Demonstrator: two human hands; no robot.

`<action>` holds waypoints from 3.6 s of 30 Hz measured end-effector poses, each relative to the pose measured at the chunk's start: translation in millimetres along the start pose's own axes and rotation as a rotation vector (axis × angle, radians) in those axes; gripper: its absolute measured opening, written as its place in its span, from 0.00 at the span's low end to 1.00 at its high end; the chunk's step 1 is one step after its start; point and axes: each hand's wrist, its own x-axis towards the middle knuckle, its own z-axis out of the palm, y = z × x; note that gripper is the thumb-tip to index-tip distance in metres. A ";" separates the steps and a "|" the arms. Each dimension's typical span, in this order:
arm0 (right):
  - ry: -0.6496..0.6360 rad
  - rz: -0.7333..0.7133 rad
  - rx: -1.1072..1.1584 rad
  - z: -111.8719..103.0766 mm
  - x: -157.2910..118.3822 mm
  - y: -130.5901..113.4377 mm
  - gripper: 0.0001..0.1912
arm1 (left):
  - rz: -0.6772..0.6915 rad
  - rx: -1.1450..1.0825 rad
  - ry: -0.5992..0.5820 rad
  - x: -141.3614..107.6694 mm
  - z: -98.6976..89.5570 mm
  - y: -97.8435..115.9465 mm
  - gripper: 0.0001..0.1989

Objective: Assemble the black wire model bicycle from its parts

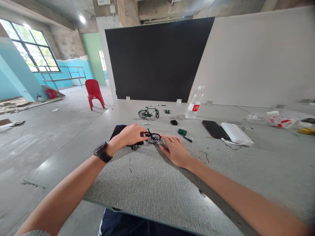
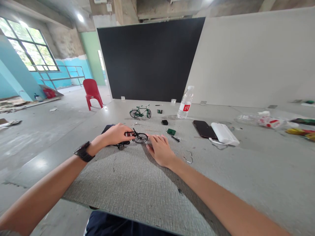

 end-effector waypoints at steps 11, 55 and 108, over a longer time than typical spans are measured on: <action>-0.044 0.005 -0.017 -2.6 1.3 -0.9 0.21 | -0.001 -0.008 -0.004 -0.3 1.3 -1.5 0.18; -0.862 0.457 0.077 -112.0 -7.0 116.1 0.04 | -0.034 0.051 -0.045 -2.0 -4.3 6.6 0.18; -0.398 0.338 -0.084 -80.7 2.6 113.9 0.13 | 0.064 -0.008 -0.100 -2.6 -7.8 4.2 0.17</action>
